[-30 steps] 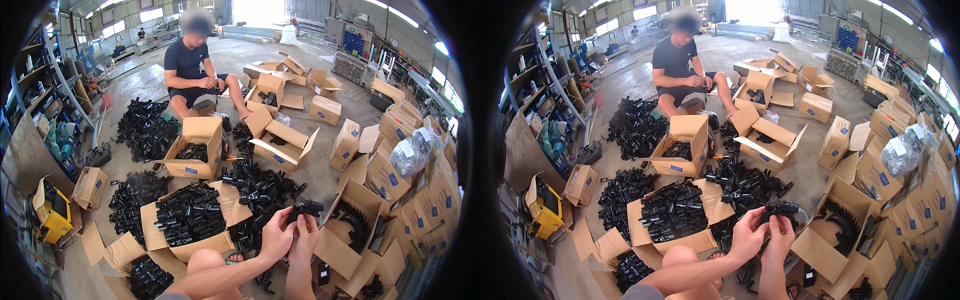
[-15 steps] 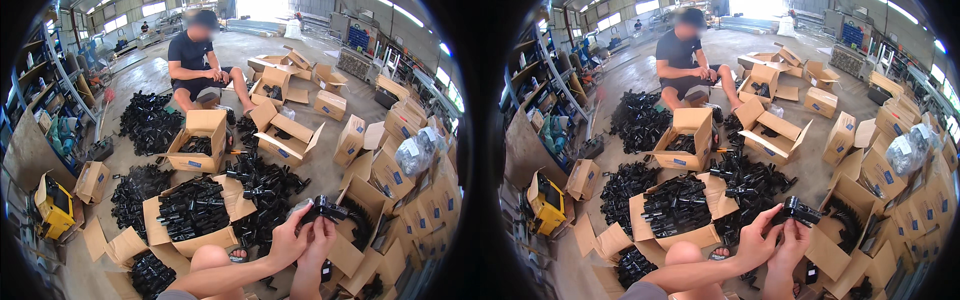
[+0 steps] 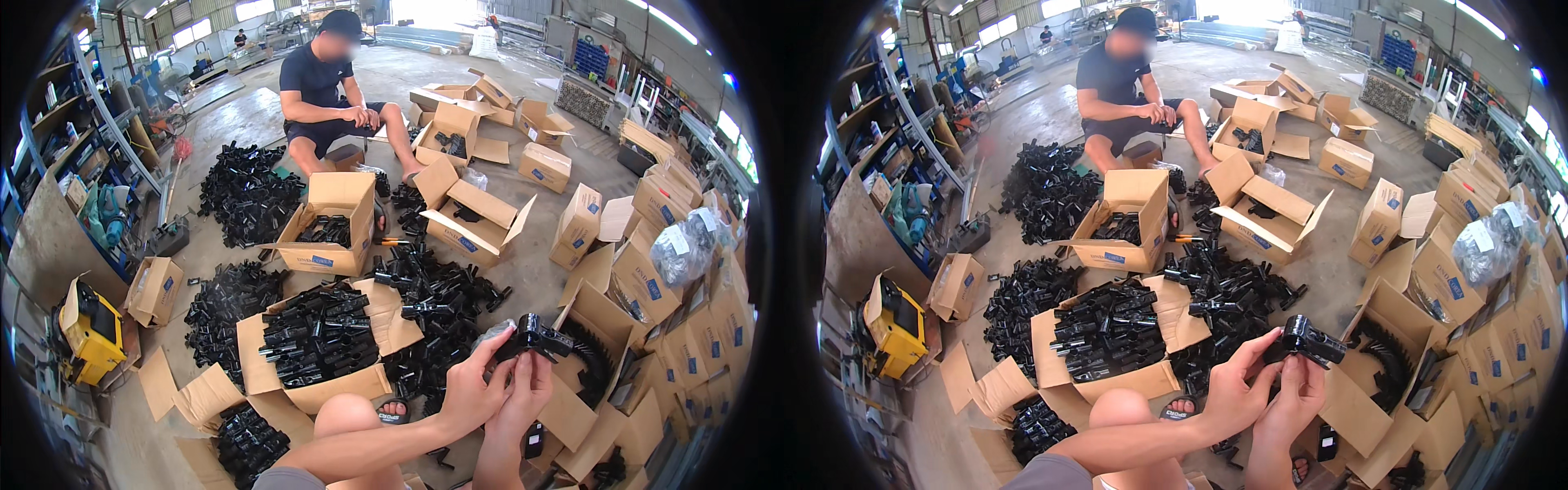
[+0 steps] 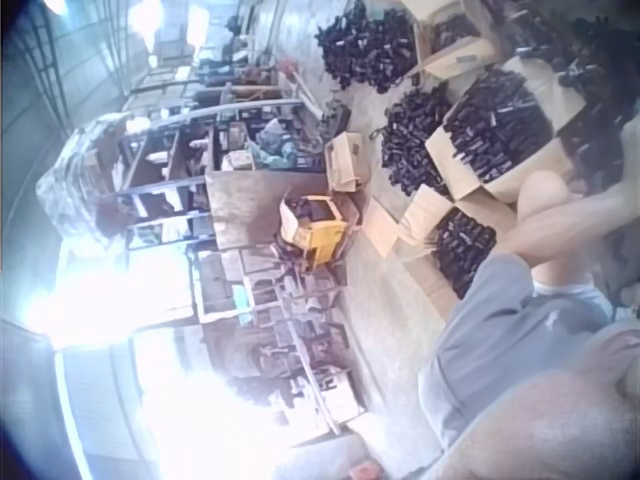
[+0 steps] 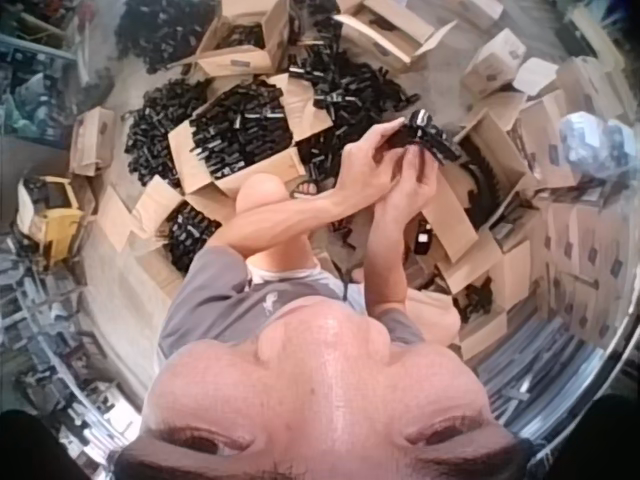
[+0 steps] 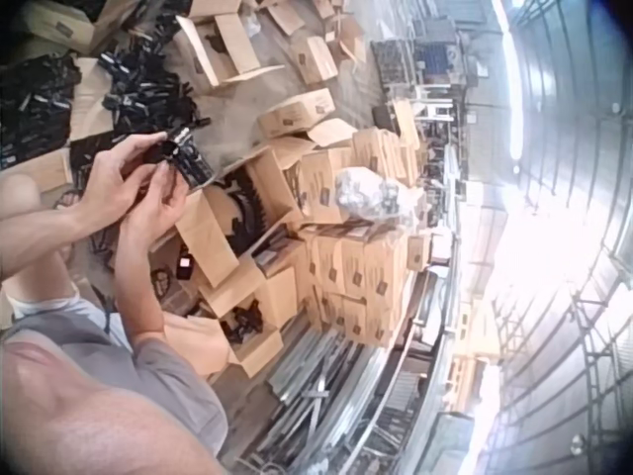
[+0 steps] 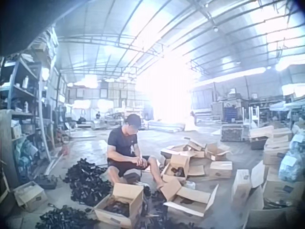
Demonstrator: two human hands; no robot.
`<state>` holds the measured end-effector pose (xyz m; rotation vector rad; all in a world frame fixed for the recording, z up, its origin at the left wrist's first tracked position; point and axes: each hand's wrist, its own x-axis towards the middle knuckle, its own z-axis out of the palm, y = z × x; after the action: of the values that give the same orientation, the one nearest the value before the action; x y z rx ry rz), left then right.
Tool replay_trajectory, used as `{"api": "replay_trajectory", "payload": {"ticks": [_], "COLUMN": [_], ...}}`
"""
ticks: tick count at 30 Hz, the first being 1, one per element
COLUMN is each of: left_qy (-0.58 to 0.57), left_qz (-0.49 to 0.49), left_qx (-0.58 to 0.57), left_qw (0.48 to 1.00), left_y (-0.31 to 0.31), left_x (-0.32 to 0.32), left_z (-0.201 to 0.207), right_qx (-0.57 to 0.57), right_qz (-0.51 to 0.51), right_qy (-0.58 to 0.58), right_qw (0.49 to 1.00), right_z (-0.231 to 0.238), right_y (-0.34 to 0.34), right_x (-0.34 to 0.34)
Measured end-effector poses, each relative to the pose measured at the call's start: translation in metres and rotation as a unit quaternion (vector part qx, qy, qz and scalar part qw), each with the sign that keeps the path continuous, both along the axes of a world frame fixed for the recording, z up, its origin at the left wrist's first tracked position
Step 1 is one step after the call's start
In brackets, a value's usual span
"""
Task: The person takes black plastic components from a box and inserts a small metal piece into each one by hand while sitting on the floor.
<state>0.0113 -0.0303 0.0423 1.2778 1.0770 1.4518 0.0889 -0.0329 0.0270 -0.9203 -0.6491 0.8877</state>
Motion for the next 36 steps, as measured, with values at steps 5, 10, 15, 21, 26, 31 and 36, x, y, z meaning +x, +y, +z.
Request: {"api": "replay_trajectory", "payload": {"ticks": [5,10,15,21,26,31,36], "left_qy": [0.02,-0.001,0.001,-0.049,-0.056,-0.112,-0.16], "left_qz": [0.002,-0.02,-0.043,-0.049,-0.077,-0.152,-0.362], "left_qx": [0.016,-0.012,-0.024,-0.02,-0.055,-0.089,-0.25], "left_qw": [1.0,1.0,0.999,0.997,0.994,0.978,0.884], "left_y": [-0.001,-0.001,-0.002,-0.004,-0.003,0.004,0.015], "left_x": [0.003,0.005,0.005,0.008,0.002,-0.002,-0.013], "left_z": [0.0,-0.001,-0.004,-0.003,-0.005,-0.009,-0.011], "right_qx": [-0.009,0.005,-0.03,-0.039,-0.004,-0.022,-0.021], "right_qz": [0.006,0.002,0.008,-0.001,-0.002,0.036,0.094], "right_qy": [0.002,0.036,-0.01,0.017,0.078,0.074,0.049], "right_qw": [1.0,0.999,0.999,0.999,0.997,0.996,0.994], "right_z": [-0.006,-0.002,-0.014,-0.009,0.003,0.003,0.01], "right_y": [0.0,-0.003,-0.004,-0.006,-0.008,-0.009,-0.015], "right_x": [0.01,0.012,0.029,0.025,0.029,0.058,0.082]}}
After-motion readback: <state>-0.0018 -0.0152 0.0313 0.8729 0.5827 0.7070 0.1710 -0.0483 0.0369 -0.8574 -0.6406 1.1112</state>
